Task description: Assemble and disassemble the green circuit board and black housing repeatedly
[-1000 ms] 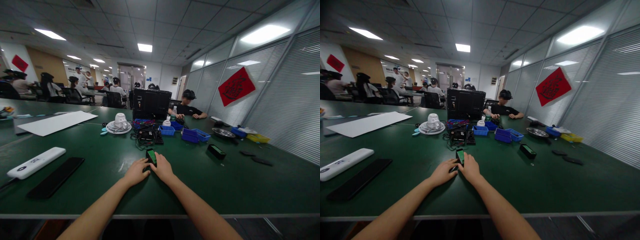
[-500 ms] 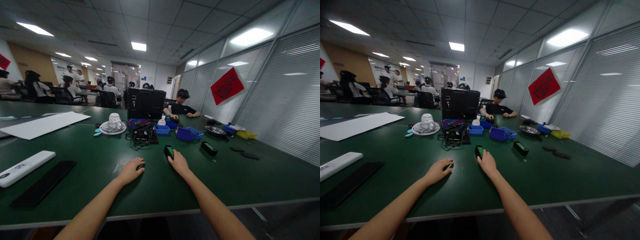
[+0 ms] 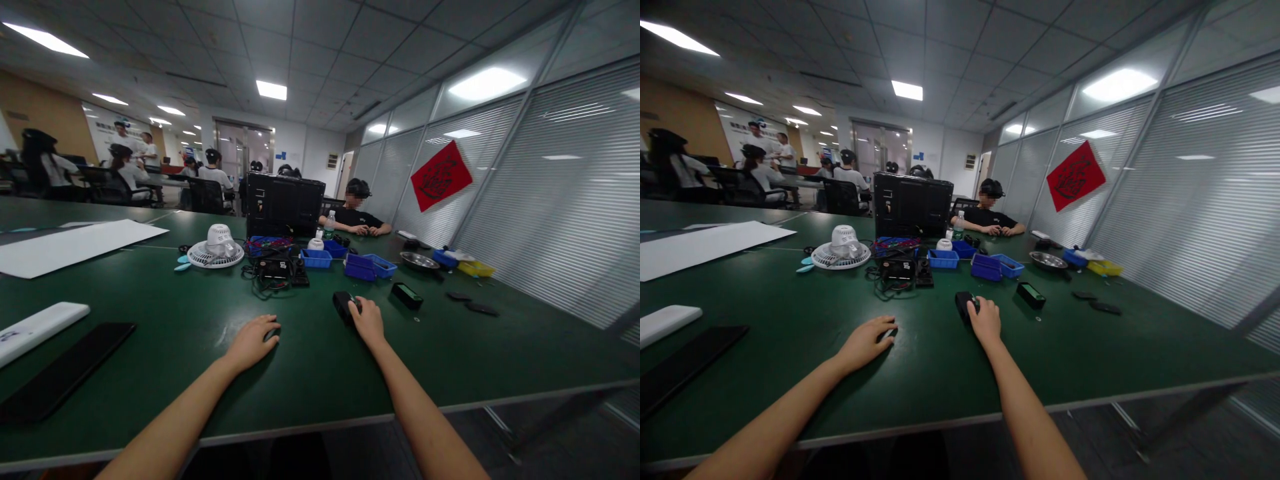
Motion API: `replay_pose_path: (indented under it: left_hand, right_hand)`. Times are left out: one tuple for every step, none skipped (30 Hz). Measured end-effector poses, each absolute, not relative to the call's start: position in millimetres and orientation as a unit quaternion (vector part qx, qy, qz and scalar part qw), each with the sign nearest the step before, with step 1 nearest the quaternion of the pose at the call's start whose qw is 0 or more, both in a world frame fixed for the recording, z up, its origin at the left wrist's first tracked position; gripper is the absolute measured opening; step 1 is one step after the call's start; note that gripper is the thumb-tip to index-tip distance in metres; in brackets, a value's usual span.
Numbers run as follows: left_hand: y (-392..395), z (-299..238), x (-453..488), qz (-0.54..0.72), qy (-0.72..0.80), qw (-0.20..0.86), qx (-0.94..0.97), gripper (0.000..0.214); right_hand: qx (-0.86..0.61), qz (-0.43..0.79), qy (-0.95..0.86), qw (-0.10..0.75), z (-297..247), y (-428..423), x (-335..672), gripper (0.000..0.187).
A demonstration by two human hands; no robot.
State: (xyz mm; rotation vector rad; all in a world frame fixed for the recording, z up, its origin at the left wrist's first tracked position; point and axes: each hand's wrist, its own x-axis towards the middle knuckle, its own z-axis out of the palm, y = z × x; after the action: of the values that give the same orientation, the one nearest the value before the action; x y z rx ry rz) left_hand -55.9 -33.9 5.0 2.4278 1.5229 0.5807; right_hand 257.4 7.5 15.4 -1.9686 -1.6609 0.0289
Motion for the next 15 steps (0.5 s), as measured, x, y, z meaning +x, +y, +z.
replay_pose_path:
  left_hand:
    - [-34,4,-56,0.195,0.518,0.106,0.826,0.038]
    - [-34,4,-56,0.193,0.518,0.102,0.827,0.038]
    - [-34,4,-55,0.191,0.518,0.099,0.828,0.038]
    - [-34,4,-55,0.19,0.518,0.096,0.828,0.038]
    - [-34,4,-55,0.191,0.518,0.094,0.829,0.038]
    - [-34,5,-55,0.191,0.518,0.092,0.829,0.038]
    - [-35,5,-55,0.191,0.519,0.093,0.828,0.038]
    - [-35,5,-55,0.191,0.52,0.094,0.827,0.037]
    - [-35,6,-55,0.191,0.521,0.097,0.826,0.037]
    - [-35,6,-55,0.191,0.522,0.1,0.825,0.036]
    - [-36,6,-55,0.192,0.522,0.102,0.825,0.036]
    - [-36,7,-56,0.193,0.522,0.104,0.825,0.036]
    - [-36,7,-56,0.194,0.521,0.105,0.825,0.036]
    - [-36,7,-56,0.195,0.52,0.105,0.825,0.037]
    - [-37,7,-56,0.196,0.521,0.106,0.824,0.037]
  right_hand:
    - [-0.722,-0.006,-0.635,0.275,13,7,254,0.052]
    - [-0.716,-0.018,-0.645,0.266,11,7,250,0.052]
    - [-0.715,-0.026,-0.65,0.256,9,7,247,0.053]
    - [-0.718,-0.028,-0.65,0.248,8,8,245,0.054]
    - [-0.721,-0.023,-0.647,0.246,7,9,245,0.053]
    - [-0.726,-0.011,-0.641,0.25,7,10,246,0.051]
    - [-0.732,0.007,-0.63,0.259,8,12,248,0.05]
    - [-0.739,0.031,-0.615,0.272,9,14,252,0.048]
    - [-0.747,0.056,-0.598,0.285,11,15,257,0.046]
    - [-0.756,0.08,-0.579,0.295,13,17,263,0.045]
    - [-0.767,0.099,-0.559,0.299,15,19,270,0.044]
    - [-0.778,0.109,-0.542,0.297,16,21,277,0.043]
    - [-0.791,0.113,-0.527,0.289,16,23,283,0.043]
    - [-0.803,0.112,-0.514,0.28,16,24,290,0.044]
    - [-0.813,0.11,-0.502,0.273,15,25,296,0.045]
